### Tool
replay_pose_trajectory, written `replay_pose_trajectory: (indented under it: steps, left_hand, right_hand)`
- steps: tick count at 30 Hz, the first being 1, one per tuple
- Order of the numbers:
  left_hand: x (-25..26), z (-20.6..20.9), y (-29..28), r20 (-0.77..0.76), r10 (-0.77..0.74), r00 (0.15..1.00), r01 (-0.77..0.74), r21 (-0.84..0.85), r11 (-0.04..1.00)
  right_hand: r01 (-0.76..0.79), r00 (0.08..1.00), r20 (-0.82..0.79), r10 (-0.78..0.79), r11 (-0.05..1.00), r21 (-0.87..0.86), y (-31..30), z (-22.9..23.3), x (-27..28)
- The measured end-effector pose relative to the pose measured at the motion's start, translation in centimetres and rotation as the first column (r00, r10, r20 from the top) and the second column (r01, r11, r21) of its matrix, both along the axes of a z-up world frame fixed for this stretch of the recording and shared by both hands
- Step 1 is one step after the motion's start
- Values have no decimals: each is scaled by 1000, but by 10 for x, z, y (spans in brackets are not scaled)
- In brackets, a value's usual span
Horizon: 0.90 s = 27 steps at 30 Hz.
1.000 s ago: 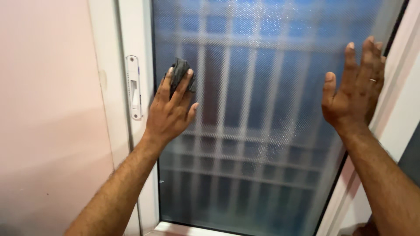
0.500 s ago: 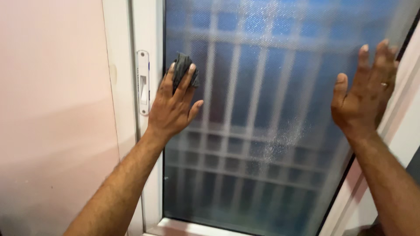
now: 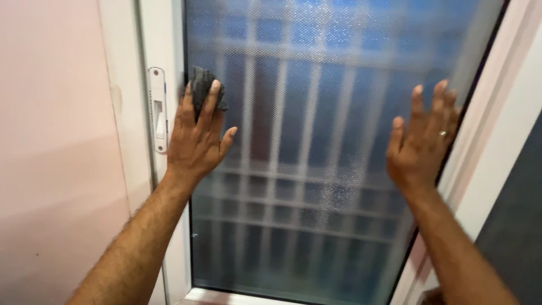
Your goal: The person wipes a frosted glass door with a dark cloth. They use their right hand to wipe the surface in vertical and horizontal strokes while the left hand rests on the glass for support. The person repeatedly wipes the same areas of the door throughout the clip.
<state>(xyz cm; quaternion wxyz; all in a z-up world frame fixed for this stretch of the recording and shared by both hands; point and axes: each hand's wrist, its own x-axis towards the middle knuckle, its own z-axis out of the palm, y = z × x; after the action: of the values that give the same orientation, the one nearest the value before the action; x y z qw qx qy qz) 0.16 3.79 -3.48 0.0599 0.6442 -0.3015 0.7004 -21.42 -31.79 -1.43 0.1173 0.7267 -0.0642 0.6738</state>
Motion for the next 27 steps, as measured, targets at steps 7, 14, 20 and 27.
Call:
replay_pose_trajectory:
  steps: [7,14,20,27]
  left_hand:
    - [3,-4,-4,6,138,990,-138,-12,990]
    - [1,-3,-5,-21,129,991,-129,2,992]
    - [1,-1,-3,7,115,993,-115,6,993]
    - [8,-1,-2,31,155,987,-156,15,988]
  right_hand:
    - [21,999,23,-23,996,91,30,-57,13]
    - [105,994,-4,-105,994,27,45,-82,16]
    - [112,993,-43,-111,993,29,61,-95,13]
    - [140,984,-111,-137,990,20,63,-97,4]
